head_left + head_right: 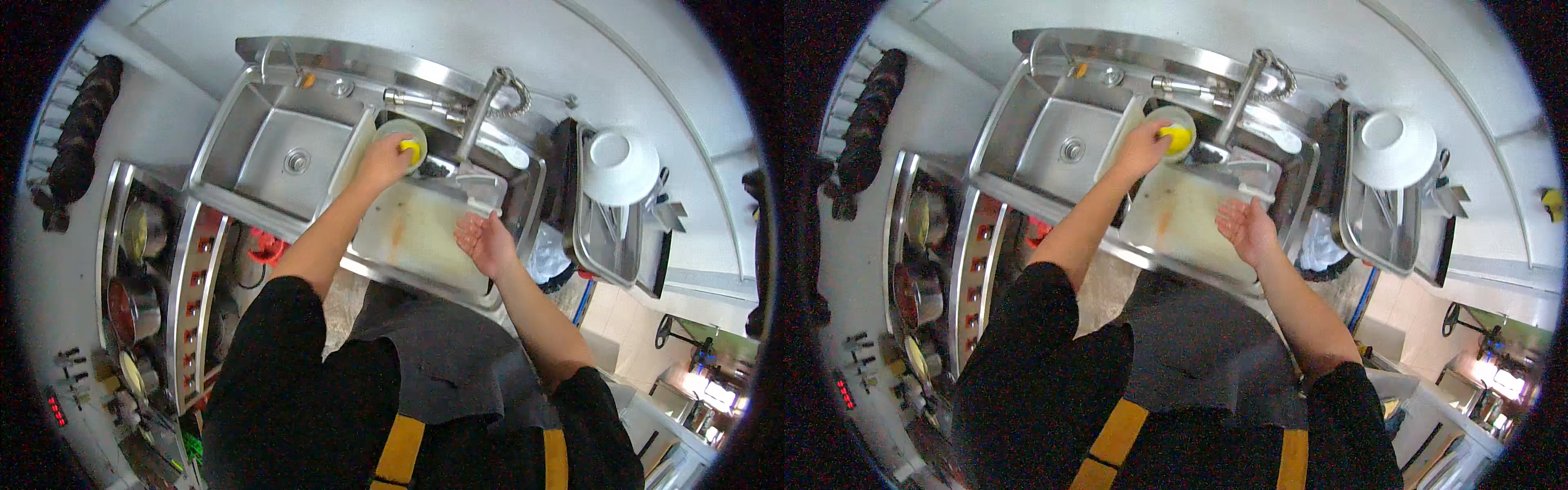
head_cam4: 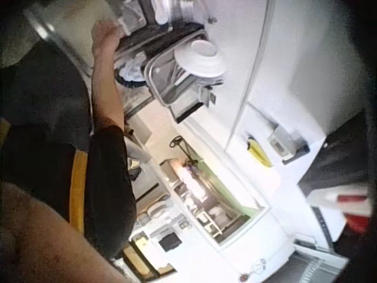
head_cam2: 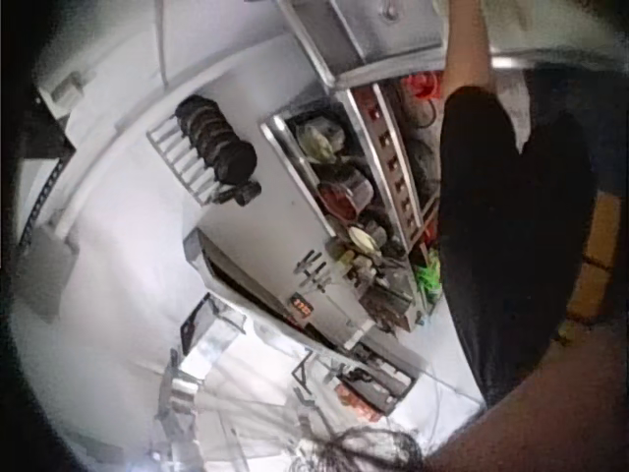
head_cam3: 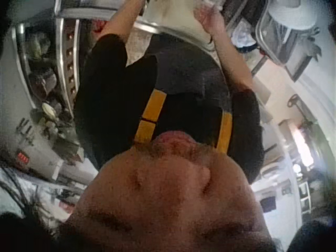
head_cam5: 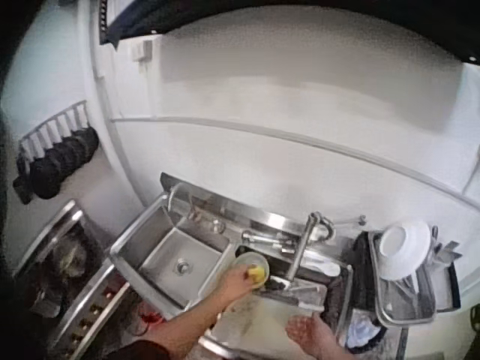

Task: The person spreads red sauce on several tortillas laid out on a tray, then adds a brown filling and a white creamy topping. They roll each tortilla into a taco and place the finished items into a container.

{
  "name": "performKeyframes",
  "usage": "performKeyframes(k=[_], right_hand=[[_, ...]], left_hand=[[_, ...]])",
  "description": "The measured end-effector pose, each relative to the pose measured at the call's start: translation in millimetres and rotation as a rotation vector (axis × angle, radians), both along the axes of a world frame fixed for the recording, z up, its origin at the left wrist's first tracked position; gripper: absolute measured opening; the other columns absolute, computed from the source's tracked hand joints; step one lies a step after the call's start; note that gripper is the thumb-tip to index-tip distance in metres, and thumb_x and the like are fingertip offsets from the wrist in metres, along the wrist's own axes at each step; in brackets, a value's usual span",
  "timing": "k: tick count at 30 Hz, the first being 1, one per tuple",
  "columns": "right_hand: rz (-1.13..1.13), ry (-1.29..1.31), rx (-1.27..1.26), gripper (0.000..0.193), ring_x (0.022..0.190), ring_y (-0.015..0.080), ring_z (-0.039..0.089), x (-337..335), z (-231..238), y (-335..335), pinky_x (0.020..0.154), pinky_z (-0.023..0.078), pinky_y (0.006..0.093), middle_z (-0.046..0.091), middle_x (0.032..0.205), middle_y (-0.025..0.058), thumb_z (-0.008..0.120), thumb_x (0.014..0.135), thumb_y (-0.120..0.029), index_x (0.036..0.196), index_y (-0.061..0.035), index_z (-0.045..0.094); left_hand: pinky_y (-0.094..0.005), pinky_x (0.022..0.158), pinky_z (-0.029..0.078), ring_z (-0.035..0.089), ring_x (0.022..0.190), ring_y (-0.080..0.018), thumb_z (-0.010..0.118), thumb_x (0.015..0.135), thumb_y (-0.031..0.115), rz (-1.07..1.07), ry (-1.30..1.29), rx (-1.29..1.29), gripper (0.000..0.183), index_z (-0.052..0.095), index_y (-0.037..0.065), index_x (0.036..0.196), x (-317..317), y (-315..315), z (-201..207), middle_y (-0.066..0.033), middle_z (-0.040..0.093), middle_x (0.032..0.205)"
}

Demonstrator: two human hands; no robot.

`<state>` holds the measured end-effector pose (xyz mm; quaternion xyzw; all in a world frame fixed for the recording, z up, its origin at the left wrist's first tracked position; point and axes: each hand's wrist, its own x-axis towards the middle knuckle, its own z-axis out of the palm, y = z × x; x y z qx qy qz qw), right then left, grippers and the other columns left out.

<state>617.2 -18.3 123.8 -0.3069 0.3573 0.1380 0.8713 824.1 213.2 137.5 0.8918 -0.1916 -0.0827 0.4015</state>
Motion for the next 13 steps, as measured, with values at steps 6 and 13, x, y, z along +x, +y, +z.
performKeyframes(k=[6, 13], right_hand=[[0.028, 0.027, -0.136, 0.042, 0.093, 0.0281, 0.069, 53.6, -41.3, -18.2, 0.088, 0.059, 0.0398, 0.069, 0.111, 0.0142, 0.04, 0.113, -0.041, 0.123, -0.0047, 0.059], [-0.092, 0.094, -0.082, 0.034, 0.097, 0.0277, 0.07, 120.4, -51.4, -22.4, 0.092, 0.059, 0.0404, 0.07, 0.116, 0.0149, 0.057, 0.107, -0.035, 0.127, -0.0079, 0.058]], left_hand=[[-0.047, 0.102, 0.054, 0.067, 0.117, -0.041, 0.071, 0.088, 0.032, 0.015, 0.109, -0.14, 0.049, 0.069, 0.008, 0.131, 107.3, -132.2, -48.0, -0.0243, 0.07, 0.127], [-0.0497, 0.102, 0.054, 0.068, 0.116, -0.0441, 0.068, 0.093, 0.043, 0.052, 0.266, 0.133, 0.043, 0.077, 0.006, 0.112, 154.8, -175.9, -101.2, -0.0271, 0.072, 0.117]])
